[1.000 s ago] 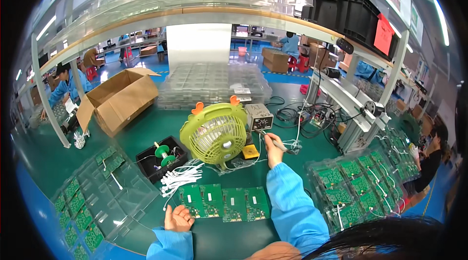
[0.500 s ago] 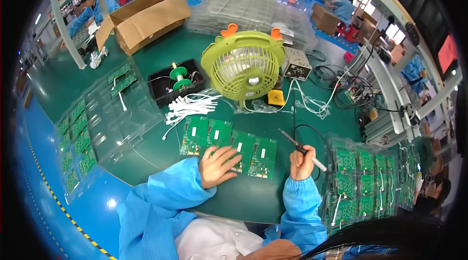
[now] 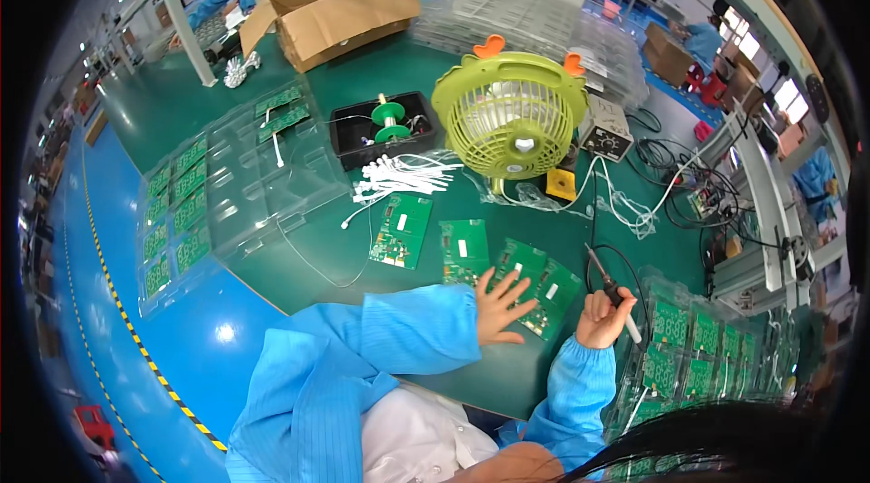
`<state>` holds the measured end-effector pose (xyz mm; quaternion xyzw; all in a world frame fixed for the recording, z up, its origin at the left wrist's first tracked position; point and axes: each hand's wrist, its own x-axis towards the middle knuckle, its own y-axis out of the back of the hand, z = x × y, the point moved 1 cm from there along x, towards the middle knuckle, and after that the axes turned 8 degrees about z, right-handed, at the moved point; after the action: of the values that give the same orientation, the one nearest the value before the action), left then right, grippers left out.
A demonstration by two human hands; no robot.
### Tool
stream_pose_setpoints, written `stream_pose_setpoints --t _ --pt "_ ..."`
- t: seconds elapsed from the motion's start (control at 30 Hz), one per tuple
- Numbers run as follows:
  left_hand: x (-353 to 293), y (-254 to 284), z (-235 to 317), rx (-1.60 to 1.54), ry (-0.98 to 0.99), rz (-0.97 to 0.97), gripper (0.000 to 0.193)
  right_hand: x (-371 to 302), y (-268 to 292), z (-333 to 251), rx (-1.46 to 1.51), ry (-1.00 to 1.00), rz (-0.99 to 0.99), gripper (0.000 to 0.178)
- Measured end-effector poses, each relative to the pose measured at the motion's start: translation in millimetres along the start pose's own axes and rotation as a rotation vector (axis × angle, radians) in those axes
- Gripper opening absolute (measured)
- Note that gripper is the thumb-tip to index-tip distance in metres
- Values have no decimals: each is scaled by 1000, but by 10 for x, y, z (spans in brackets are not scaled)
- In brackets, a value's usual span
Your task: The person picks up a soldering iron, positions wires onto green circuit boards, and solders the wires to the boards.
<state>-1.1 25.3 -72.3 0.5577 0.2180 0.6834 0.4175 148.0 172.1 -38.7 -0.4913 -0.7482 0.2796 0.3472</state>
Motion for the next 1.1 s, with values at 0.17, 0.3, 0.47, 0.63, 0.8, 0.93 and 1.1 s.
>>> stream_pose_setpoints --t 0.17,0.3,0.47,0.63,0.8,0.93,1.1 --pt "107 407 -160 -1 -43 254 59 33 50 -8 66 -14 -19 33" --pt "-311 727 -898 349 194 300 63 -1 33 -11 33 -27 -47 33" --pt "-710 899 -803 379 260 174 63 41 63 28 22 -32 -53 33" --pt "-521 980 -437 159 231 111 62 29 94 60 21 -52 -106 28" --pt "-102 1103 -1243 143 73 379 40 -26 -95 57 -29 -53 -288 20" --pt "-67 984 -2007 402 223 284 32 -129 -436 199 -52 -89 -381 19" --pt "84 1214 -1797 294 148 405 18 -255 -824 343 90 -252 -430 18"
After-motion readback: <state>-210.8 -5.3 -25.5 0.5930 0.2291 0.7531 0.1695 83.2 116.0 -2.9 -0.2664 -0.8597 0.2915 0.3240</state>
